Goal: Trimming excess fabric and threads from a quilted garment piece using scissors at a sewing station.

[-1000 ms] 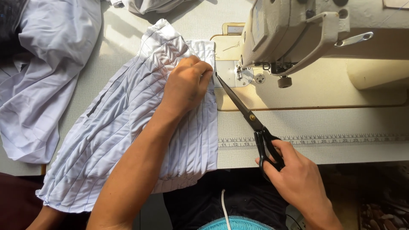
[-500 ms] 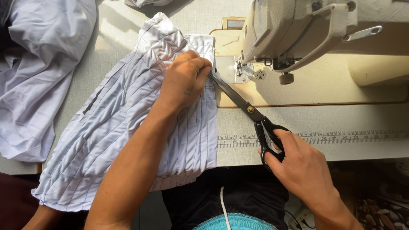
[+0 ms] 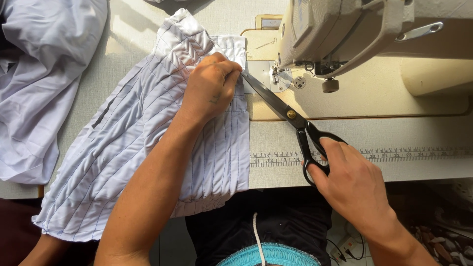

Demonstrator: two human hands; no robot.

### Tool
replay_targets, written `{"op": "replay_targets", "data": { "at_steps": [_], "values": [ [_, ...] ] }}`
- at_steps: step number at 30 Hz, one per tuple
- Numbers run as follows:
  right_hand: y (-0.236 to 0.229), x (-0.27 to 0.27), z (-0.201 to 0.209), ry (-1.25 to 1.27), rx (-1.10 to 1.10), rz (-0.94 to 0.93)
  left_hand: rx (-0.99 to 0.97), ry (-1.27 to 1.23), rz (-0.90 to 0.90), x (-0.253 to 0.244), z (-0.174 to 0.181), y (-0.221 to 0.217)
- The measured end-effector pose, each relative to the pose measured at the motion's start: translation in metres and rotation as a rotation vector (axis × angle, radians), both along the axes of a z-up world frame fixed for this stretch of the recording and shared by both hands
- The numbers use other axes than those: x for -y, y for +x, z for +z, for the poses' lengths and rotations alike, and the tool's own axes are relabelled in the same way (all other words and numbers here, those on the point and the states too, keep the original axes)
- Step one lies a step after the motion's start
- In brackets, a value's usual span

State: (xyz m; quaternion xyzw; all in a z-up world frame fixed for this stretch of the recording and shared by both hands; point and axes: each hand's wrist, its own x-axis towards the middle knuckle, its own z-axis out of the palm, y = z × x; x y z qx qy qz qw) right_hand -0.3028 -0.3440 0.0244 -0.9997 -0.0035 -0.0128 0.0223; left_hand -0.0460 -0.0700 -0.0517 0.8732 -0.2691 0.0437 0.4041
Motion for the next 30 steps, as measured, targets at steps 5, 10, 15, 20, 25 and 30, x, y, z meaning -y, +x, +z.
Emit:
{"op": "replay_targets", "data": {
  "at_steps": [5, 10, 15, 20, 25, 30],
  "values": [
    [0.005, 0.003, 0.002, -0.037, -0.018, -0.002, 0.024, -0.043, 0.004, 0.0, -0.002, 0.003],
    [0.005, 0.007, 0.005, -0.078, 0.002, 0.029, 0.015, -0.063, 0.038, 0.0, 0.002, 0.003],
    [0.008, 0.007, 0.014, -0.081, -0.004, 0.022, -0.013, -0.045, 0.039, 0.0, 0.005, 0.002],
    [0.013, 0.013, 0.02, -0.142, 0.004, 0.06, -0.035, -0.048, 0.06, 0.0, 0.009, -0.001],
    [0.018, 0.015, 0.035, -0.205, -0.004, 0.101, -0.07, -0.09, 0.064, 0.0, 0.013, -0.001],
    [0.024, 0.015, 0.04, -0.262, -0.036, 0.098, -0.075, -0.092, 0.045, -0.001, 0.013, -0.001]
  ]
}}
